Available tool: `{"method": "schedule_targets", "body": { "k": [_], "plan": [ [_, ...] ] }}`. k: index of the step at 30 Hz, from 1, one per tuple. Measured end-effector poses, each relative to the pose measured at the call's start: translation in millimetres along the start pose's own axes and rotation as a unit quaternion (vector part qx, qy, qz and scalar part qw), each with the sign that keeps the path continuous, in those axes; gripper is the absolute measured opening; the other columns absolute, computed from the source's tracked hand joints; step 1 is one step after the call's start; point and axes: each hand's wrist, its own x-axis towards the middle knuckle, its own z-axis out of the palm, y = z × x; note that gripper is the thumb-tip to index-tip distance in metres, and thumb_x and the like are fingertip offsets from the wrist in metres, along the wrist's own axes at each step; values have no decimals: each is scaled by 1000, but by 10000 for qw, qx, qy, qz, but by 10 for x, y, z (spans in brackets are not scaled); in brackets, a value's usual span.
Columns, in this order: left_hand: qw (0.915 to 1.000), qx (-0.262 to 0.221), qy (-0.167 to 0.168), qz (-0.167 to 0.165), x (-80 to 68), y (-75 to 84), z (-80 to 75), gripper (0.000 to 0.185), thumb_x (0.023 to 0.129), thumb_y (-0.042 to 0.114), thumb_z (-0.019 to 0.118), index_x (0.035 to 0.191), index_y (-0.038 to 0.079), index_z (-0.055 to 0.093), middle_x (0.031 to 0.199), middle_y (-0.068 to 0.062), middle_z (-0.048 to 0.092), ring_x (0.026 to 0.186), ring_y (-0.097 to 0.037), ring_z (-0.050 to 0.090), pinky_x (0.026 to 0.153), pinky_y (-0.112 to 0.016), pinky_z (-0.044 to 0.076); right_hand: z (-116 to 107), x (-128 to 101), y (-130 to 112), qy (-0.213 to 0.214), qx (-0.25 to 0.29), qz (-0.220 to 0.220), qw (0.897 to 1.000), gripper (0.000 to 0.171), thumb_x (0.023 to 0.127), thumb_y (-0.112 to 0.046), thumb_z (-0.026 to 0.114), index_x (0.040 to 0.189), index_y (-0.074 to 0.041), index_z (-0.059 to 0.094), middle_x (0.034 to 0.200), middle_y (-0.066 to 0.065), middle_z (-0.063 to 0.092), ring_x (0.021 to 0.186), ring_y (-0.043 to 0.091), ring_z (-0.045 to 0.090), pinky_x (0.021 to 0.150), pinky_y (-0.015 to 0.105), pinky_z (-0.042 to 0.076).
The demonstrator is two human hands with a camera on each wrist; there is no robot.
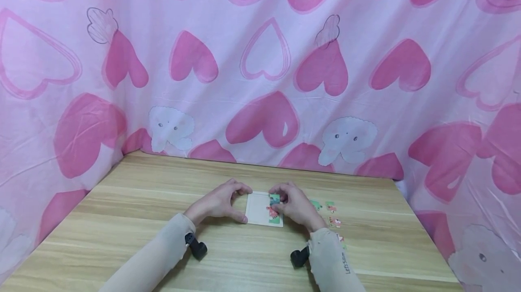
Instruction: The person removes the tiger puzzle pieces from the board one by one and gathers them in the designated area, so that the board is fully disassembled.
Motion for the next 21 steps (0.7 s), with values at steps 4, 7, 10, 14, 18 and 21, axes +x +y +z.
{"method": "schedule_targets", "body": {
  "k": [4, 7, 10, 14, 18, 21],
  "plan": [
    [10000, -55, 0, 1, 1, 1, 3, 84, 71, 36, 108, 144, 20, 70, 130, -3, 60, 123, -23, 58, 117, -52, 48, -20, -14, 4, -17, 51, 62, 10000, 36, 98, -3, 84, 130, -20, 80, 114, 3, 65, 101, 21, 58, 85, 31, 53],
    [10000, -92, -11, -24, 2, 4, 4, 84, 71, 36, 108, 144, 20, 70, 131, -3, 60, 124, -23, 58, 118, -51, 47, -33, -22, 7, -6, 110, 99, 9999, 38, 98, -3, 84, 132, -19, 80, 116, 2, 67, 101, 21, 59, 83, 30, 55],
    [9999, -99, -13, -27, 4, 3, 6, 84, 71, 36, 108, 144, 20, 70, 131, -2, 60, 124, -23, 58, 118, -51, 47, -44, -29, 3, 5, 189, 164, 9997, 38, 97, 0, 84, 131, -18, 80, 116, 3, 68, 100, 22, 61, 82, 30, 56],
    [10000, -59, -8, 3, 0, -2, 6, 85, 71, 36, 109, 145, 20, 70, 131, -1, 60, 124, -22, 58, 118, -51, 47, -68, -52, 2, 10, 286, 181, 9994, 37, 97, 4, 82, 128, -16, 82, 116, 5, 68, 99, 23, 61, 80, 29, 57],
    [10000, -11, -14, 20, 2, -7, 4, 86, 71, 36, 109, 145, 20, 70, 132, -1, 60, 124, -22, 58, 118, -50, 48, -88, -61, 9, -7, 280, 73, 9996, 36, 98, 5, 80, 128, -15, 82, 118, 6, 69, 98, 22, 61, 78, 27, 58],
    [10000, -17, -16, 30, 2, -8, 4, 86, 71, 36, 108, 146, 20, 70, 132, -2, 61, 123, -21, 58, 117, -50, 48, -99, -60, 12, 8, 199, 20, 9998, 36, 99, 4, 79, 129, -16, 81, 118, 5, 70, 98, 21, 62, 78, 27, 58]
  ]
}}
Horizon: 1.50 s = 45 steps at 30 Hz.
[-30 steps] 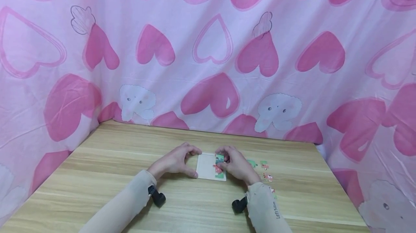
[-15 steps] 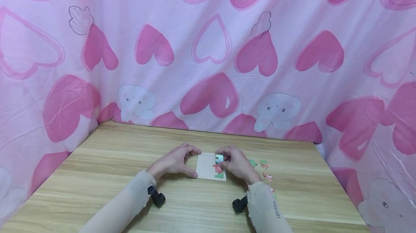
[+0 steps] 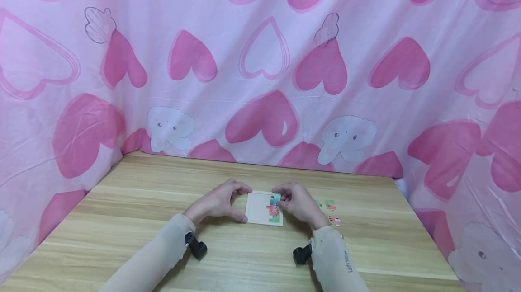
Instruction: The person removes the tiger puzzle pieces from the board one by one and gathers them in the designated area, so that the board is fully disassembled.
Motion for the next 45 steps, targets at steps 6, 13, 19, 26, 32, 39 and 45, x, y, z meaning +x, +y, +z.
{"method": "schedule_targets", "body": {
  "k": [6, 13, 19, 26, 32, 39, 45],
  "plan": [
    [10000, 12, -9, 17, -10, 5, 1, 85, 71, 37, 108, 145, 20, 70, 132, -2, 60, 123, -21, 58, 117, -50, 48, -47, -29, -47, 6, 203, 300, 9993, 38, 101, -3, 79, 135, -20, 79, 111, 4, 71, 100, 24, 63, 80, 30, 58],
    [10000, -46, 17, 68, -16, -11, 15, 86, 71, 36, 109, 145, 17, 70, 132, -4, 61, 122, -23, 58, 116, -50, 48, -229, -85, -124, 188, 122, 54, 9997, 33, 104, -14, 79, 137, -21, 77, 112, 4, 71, 103, 25, 64, 88, 34, 57],
    [10000, -52, -7, 41, -16, -31, 18, 86, 71, 35, 109, 146, 17, 70, 132, -5, 61, 124, -24, 58, 117, -51, 47, -471, -149, -101, 347, 108, -452, 9983, 32, 105, -17, 80, 137, -17, 77, 113, 9, 67, 98, 25, 65, 84, 30, 58],
    [9999, -61, -11, -81, -21, -25, 7, 86, 71, 35, 109, 146, 19, 70, 133, -4, 61, 125, -23, 58, 119, -50, 47, -645, -255, -4, 459, 83, -473, 9978, 35, 105, -17, 80, 139, -13, 75, 106, 9, 69, 92, 24, 66, 76, 28, 59],
    [10000, -61, -1, -69, -29, -12, -14, 87, 70, 35, 109, 146, 19, 70, 132, -4, 61, 124, -23, 58, 119, -50, 47, -648, -303, 69, 405, -36, -328, 9986, 35, 105, -15, 80, 139, -10, 74, 107, 8, 71, 94, 24, 66, 78, 29, 60],
    [10000, -31, 8, -80, -6, -19, -13, 87, 70, 36, 109, 147, 22, 70, 133, -1, 60, 126, -22, 58, 120, -49, 46, -579, -291, 179, 170, -39, -145, 9997, 34, 103, -17, 81, 137, -14, 76, 112, 8, 71, 98, 26, 66, 77, 31, 60],
    [10000, 11, -6, -69, 8, 9, -6, 88, 70, 38, 109, 147, 22, 69, 133, 0, 60, 126, -21, 58, 120, -49, 47, -491, -266, 318, -67, -258, -130, 9996, 32, 104, -9, 78, 136, -12, 76, 111, 5, 71, 97, 22, 63, 78, 28, 57]
  ]
}}
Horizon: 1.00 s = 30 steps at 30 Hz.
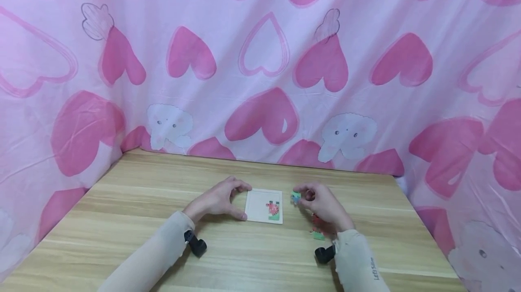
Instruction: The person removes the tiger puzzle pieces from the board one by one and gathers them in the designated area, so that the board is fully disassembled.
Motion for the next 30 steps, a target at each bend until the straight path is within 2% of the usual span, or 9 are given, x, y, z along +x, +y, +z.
{"method": "schedule_targets", "body": {
  "k": [5, 7, 21, 30],
  "plan": [
    [10000, -35, -6, 70, 7, 23, -12, 88, 70, 36, 109, 147, 19, 70, 133, -3, 60, 125, -23, 58, 120, -50, 47, 50, 26, 55, 18, -115, -75, 9999, 28, 103, -4, 77, 130, -11, 78, 113, 5, 72, 96, 22, 62, 79, 27, 57],
    [9999, -68, -10, 80, 9, 25, -16, 88, 70, 35, 109, 147, 19, 69, 133, -4, 60, 126, -24, 58, 120, -50, 46, 60, 30, 61, 42, -85, 26, 10000, 28, 103, -4, 78, 129, -12, 79, 114, 4, 71, 96, 23, 61, 79, 27, 56],
    [9999, -99, -20, -37, 4, -10, 5, 87, 70, 36, 109, 147, 23, 70, 132, 1, 59, 125, -20, 57, 119, -49, 47, 90, 15, 33, -80, -51, 80, 9999, 27, 104, -7, 76, 131, -11, 79, 116, 7, 68, 95, 21, 57, 75, 26, 55],
    [9998, 2, 29, 175, 0, 2, -11, 87, 70, 35, 109, 145, 18, 71, 128, -4, 61, 114, -20, 56, 109, -46, 50, 88, 13, 36, -41, -148, 125, 9998, 27, 105, -8, 77, 131, -11, 80, 112, 6, 66, 95, 23, 55, 73, 27, 52]
  ]
}}
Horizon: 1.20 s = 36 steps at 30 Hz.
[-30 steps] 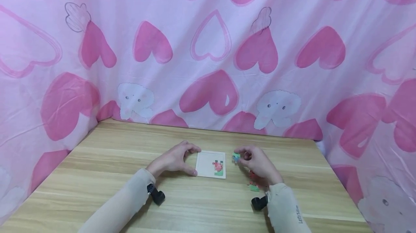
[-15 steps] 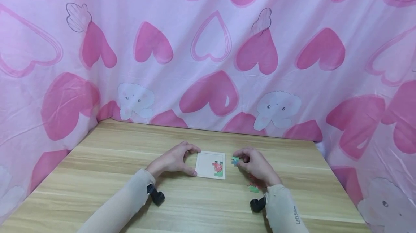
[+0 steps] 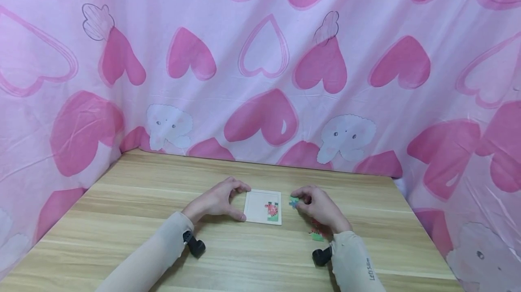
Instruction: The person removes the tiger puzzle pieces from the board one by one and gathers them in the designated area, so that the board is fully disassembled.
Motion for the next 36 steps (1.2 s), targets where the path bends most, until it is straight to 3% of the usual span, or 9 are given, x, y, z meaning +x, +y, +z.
{"method": "schedule_targets", "body": {
  "k": [17, 23, 30, 36],
  "plan": [
    [10000, 5, -17, -98, -6, 18, 9, 86, 70, 35, 109, 145, 18, 71, 130, -3, 60, 117, -21, 56, 112, -47, 50, 0, -8, -10, -43, 59, 48, 10000, 32, 105, -9, 77, 137, -10, 77, 122, 6, 69, 100, 23, 56, 79, 26, 53],
    [9999, -24, -26, -169, -4, 19, 17, 86, 70, 35, 109, 145, 20, 70, 130, 0, 60, 117, -20, 56, 112, -46, 49, -56, -28, 13, 36, 190, 185, 9996, 38, 106, -12, 77, 143, -15, 73, 133, 2, 76, 108, 23, 61, 88, 28, 56],
    [9999, -11, -38, -165, -1, 10, 18, 86, 70, 36, 109, 145, 21, 70, 131, -1, 60, 118, -20, 56, 113, -48, 50, -164, -61, -20, 336, 290, 201, 9988, 42, 109, -15, 74, 150, -16, 68, 127, 8, 72, 105, 26, 63, 80, 31, 58],
    [9999, -5, -27, -152, -4, 11, 14, 86, 70, 37, 109, 145, 20, 70, 132, -1, 60, 118, -20, 56, 114, -48, 50, -257, -52, -108, 767, 336, -148, 9964, 43, 108, -18, 76, 150, -12, 68, 128, 14, 69, 100, 25, 62, 81, 28, 56]
  ]
}}
